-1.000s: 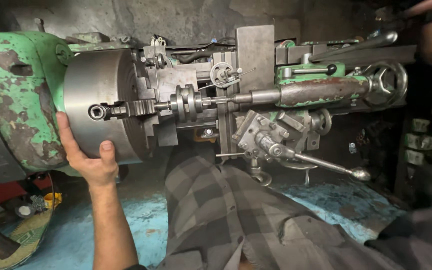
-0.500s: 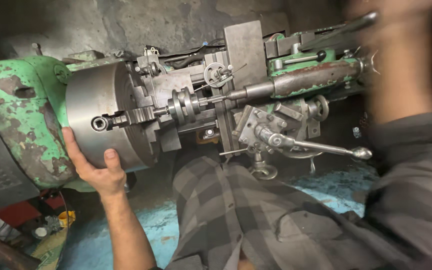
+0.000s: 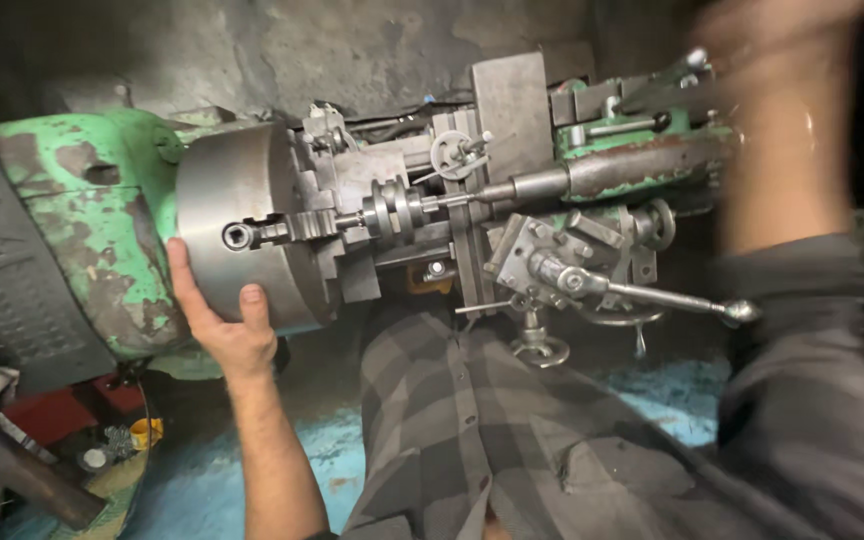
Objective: The person works at a metal lathe, tightening the workpiece in the chuck with a spanner, adjusting the tool post and tailstock, and turning the machine handwheels to machine the clamped metal part. They repeatedly reposition the workpiece and re-tighten the chuck during the setup and cutting steps.
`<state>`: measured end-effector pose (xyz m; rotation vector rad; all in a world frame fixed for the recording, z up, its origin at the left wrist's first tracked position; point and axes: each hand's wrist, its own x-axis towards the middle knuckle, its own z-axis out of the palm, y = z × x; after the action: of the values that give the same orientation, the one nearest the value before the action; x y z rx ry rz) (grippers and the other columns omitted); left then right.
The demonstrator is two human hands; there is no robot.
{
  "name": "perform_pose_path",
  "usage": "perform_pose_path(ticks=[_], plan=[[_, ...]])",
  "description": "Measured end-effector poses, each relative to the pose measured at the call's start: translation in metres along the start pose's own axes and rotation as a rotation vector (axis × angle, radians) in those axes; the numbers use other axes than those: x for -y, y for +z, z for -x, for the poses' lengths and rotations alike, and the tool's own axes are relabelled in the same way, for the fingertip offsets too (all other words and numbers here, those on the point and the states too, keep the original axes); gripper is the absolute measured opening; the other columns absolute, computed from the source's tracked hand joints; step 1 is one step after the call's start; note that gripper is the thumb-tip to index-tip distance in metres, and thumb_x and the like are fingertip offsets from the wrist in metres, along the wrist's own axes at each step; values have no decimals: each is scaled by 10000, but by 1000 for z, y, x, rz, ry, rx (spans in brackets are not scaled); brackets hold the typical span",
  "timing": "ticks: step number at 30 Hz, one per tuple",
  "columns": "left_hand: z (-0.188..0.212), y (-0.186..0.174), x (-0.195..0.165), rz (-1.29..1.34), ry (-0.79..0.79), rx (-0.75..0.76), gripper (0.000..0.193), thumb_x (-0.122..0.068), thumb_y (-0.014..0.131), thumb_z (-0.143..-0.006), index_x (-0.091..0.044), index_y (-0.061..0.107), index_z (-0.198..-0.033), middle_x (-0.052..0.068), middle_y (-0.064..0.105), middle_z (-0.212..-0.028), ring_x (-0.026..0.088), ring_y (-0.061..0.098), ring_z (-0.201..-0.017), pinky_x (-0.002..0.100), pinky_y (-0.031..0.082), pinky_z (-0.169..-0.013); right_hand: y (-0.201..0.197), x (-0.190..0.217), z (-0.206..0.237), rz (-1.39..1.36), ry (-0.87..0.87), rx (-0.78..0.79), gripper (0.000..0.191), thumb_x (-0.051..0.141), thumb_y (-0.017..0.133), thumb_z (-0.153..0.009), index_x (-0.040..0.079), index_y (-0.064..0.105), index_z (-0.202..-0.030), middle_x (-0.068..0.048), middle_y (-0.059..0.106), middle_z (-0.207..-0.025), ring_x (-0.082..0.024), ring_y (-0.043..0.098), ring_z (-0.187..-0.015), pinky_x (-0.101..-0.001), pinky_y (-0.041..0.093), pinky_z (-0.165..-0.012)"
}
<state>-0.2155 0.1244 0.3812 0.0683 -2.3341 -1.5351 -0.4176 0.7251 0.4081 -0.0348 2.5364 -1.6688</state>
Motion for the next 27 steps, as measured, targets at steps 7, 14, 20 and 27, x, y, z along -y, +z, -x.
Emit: perform_pose_path(ticks=[7, 14, 20, 27], plan=[[-7, -2, -9, -13, 17, -6, 838, -417, 702, -1058, 3, 306, -1665, 182, 400, -1650, 305, 436, -1511, 378, 341, -1283, 58, 0, 41, -266, -133, -159, 357, 294, 362, -1167, 23, 584, -1236, -116, 710, -1159, -199, 697, -1079, -335, 559, -1006], [-8, 28, -72, -587, 268, -75, 459, -148, 680, -1037, -84, 508, -1457, 129, 525, -1531, 357, 430, -1458, 479, 320, -1273, 20, -32, 122, 356, -253, -538, 331, -163, 506, -1017, -15, 537, -1312, -121, 643, -1247, -170, 629, -1143, -302, 534, -1070], [-42, 112, -115, -271, 231, 486, 703, -67, 631, -822, -37, 457, -1502, 214, 537, -1491, 421, 389, -1484, 533, 234, -1285, 6, -62, 178, 333, -157, -628, 358, -205, 523, -1030, -2, 530, -1325, -82, 665, -1244, -140, 650, -1137, -254, 537, -998], [-74, 156, -103, -570, 247, 710, 815, -121, 658, -778, 6, 356, -1525, 213, 694, -1206, 431, 416, -1422, 619, 122, -1248, 2, -68, 231, 192, -118, -705, 365, -228, 459, -986, -19, 513, -1280, -93, 652, -1199, -149, 663, -1062, -236, 499, -884]])
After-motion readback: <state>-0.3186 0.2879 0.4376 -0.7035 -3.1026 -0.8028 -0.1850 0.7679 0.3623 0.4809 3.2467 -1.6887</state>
